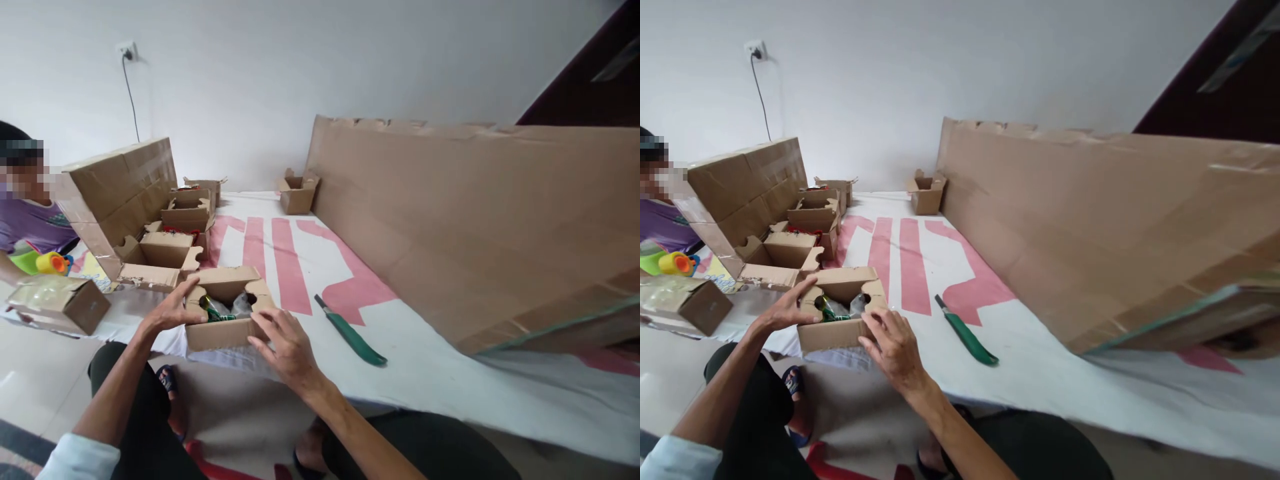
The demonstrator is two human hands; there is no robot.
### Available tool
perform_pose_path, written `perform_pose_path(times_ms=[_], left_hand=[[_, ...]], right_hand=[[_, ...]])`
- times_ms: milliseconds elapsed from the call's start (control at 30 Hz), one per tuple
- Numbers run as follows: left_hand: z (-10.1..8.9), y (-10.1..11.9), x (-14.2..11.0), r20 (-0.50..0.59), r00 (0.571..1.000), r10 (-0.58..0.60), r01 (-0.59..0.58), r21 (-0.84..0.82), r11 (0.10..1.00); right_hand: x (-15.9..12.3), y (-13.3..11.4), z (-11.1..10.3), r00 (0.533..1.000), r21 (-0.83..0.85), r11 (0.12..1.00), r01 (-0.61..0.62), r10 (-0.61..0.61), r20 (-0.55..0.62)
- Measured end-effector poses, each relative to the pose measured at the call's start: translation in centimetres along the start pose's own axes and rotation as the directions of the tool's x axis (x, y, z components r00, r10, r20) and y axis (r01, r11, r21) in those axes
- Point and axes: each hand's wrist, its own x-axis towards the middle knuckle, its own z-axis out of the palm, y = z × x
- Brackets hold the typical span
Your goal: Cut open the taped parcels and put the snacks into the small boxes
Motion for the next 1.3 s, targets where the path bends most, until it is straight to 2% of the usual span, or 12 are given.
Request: perform_pose_path(times_ms=[100, 200, 333, 433, 533, 667, 733, 833, 933, 1133, 1200, 1300], left_hand=[[0.0, 0.6, 0.9, -0.011, 1.000, 0.019, -0.019, 0.026, 0.999], [0.1, 1.0, 1.3, -0.018, 1.000, 0.020, -0.018, 0.071, 0.997], [1.0, 1.6, 1.3, -0.057, 0.998, 0.041, -0.028, 0.206, 0.978], [2.1, 2.5, 1.4, -0.104, 0.994, 0.044, -0.003, 0.361, 0.933], [2.4, 3.9, 1.6, -0.132, 0.991, 0.000, 0.058, 0.432, 0.900], [0.3, 4.9, 0.9, -0.171, 0.982, 0.082, -0.028, 0.295, 0.955], [-1.1, 4.4, -0.1, -0.216, 0.961, 0.174, -0.116, 0.258, 0.959], [-2.1, 3.1, -1.7, -0.229, 0.943, 0.241, -0.151, 0.351, 0.924], [-1.3, 2.1, -2.8, -0.214, 0.955, 0.203, -0.105, 0.398, 0.912], [2.0, 1.3, -3.4, -0.229, 0.964, 0.137, -0.077, 0.254, 0.964], [2.7, 1.1, -3.6, -0.245, 0.961, 0.131, -0.073, 0.233, 0.970], [3.0, 0.9, -3.9, -0.268, 0.955, 0.126, -0.062, 0.235, 0.970]], right_hand=[[0.2, -0.5, 1.0, 0.999, -0.055, 0.998, -0.015, 0.018, 0.050], [-0.1, -1.3, 1.6, 0.999, -0.099, 0.994, -0.040, 0.043, 0.031], [0.2, -2.1, 1.0, 0.998, -0.101, 0.994, -0.050, 0.054, 0.045], [1.9, -2.3, 0.0, 0.993, -0.079, 0.996, -0.039, 0.048, 0.110], [4.3, -2.0, -0.5, 0.970, -0.008, 0.999, 0.031, -0.028, 0.241], [6.6, -0.9, -1.3, 0.918, 0.006, 0.994, 0.105, -0.100, 0.385], [7.1, -0.2, -2.2, 0.928, -0.037, 0.995, 0.092, -0.073, 0.365], [7.1, 1.0, -4.0, 0.964, -0.121, 0.993, 0.010, 0.022, 0.265], [6.2, 2.4, -4.7, 0.961, -0.156, 0.981, -0.117, 0.152, 0.232], [3.9, 3.7, -3.6, 0.884, 0.065, 0.917, -0.394, 0.359, 0.298], [4.1, 3.5, -3.8, 0.888, 0.032, 0.925, -0.379, 0.354, 0.293], [5.5, 3.0, -4.5, 0.931, -0.084, 0.974, -0.208, 0.224, 0.289]])
